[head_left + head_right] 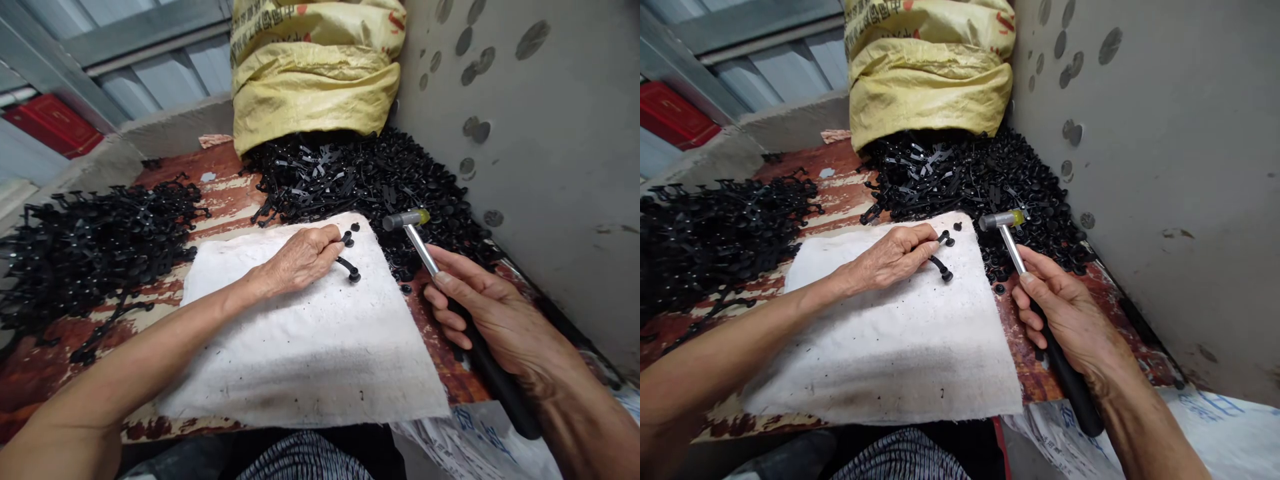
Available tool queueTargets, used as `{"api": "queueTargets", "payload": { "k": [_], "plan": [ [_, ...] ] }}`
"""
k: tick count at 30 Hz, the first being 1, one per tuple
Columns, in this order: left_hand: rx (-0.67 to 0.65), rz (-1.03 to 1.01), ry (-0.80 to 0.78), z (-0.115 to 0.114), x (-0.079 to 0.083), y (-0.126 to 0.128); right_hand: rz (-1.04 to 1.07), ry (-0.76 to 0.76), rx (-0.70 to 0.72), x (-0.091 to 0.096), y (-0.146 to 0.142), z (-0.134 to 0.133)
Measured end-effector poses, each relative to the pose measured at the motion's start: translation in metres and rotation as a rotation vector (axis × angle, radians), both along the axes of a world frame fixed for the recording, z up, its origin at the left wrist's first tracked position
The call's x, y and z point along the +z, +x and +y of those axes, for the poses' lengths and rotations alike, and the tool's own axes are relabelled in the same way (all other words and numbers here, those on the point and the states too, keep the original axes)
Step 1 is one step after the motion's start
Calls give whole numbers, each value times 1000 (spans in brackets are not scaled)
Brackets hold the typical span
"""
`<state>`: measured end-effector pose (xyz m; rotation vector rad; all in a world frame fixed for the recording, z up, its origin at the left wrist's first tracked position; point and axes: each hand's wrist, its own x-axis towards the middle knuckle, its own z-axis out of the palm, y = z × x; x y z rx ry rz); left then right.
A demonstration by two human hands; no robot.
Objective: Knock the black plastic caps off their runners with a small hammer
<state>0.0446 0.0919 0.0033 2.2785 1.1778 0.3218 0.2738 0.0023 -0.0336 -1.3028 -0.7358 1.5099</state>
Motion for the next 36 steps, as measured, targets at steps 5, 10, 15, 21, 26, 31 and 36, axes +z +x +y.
{"api": "queueTargets", "payload": {
  "k": [5, 10, 15, 21, 26, 31, 36],
  "plan": [
    [-11, -11, 15, 1, -3, -1, 4, -1, 3, 0, 0, 0],
    [-20, -9, 17, 1, -2, -1, -4, -8, 7, -2, 0, 1],
    [-17, 7, 33, 1, -1, 1, -5, 5, 12, -3, 1, 0],
    [-17, 7, 33, 1, -3, 1, -9, -5, 5, -1, 1, -1],
    [-24, 12, 48, 1, -4, 1, -18, -10, 3, -1, 0, -1],
    [-19, 13, 45, 1, -4, 1, -8, -14, 6, 0, 1, -1],
    [-27, 27, 59, 1, -5, 2, 12, -10, 12, -1, 1, 0]
  ]
}}
